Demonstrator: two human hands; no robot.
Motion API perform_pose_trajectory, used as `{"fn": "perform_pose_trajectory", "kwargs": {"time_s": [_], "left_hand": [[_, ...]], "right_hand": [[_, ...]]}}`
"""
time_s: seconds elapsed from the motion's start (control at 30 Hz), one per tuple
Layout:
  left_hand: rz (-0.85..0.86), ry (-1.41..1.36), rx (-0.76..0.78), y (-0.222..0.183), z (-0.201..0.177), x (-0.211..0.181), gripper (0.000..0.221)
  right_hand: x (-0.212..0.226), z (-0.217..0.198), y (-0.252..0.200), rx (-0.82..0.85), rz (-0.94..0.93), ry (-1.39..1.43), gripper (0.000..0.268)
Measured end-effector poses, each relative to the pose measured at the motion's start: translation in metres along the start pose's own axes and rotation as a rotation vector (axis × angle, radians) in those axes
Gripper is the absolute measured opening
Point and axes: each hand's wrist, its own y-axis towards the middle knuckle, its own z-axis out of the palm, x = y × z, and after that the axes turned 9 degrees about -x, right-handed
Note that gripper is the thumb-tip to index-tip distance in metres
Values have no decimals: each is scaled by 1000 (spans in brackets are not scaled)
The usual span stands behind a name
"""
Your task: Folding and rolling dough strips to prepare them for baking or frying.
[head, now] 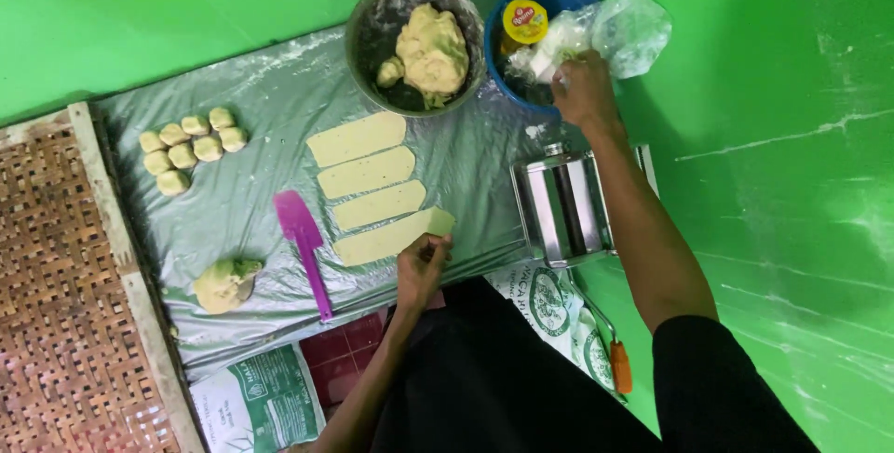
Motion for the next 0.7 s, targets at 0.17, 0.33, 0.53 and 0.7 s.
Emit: {"fn": "perform_pose_trajectory", "kwargs": {"time_s": [0.17,0.33,0.53,0.7], "left_hand": [[-45,-76,-2,3,22,-28,25],[-149,-396,142,22,60,-107,54],[-81,-829,207,40,80,-151,56],[19,-866,175,45,81,-141,38]], "right_hand": [[42,-76,5,-139,-47,187,6],[115,-133,-27,-387,-303,602,5],[135,-113,-101,-607,-431,579,21],[159,-152,-99,-400,-314,488,17]]}}
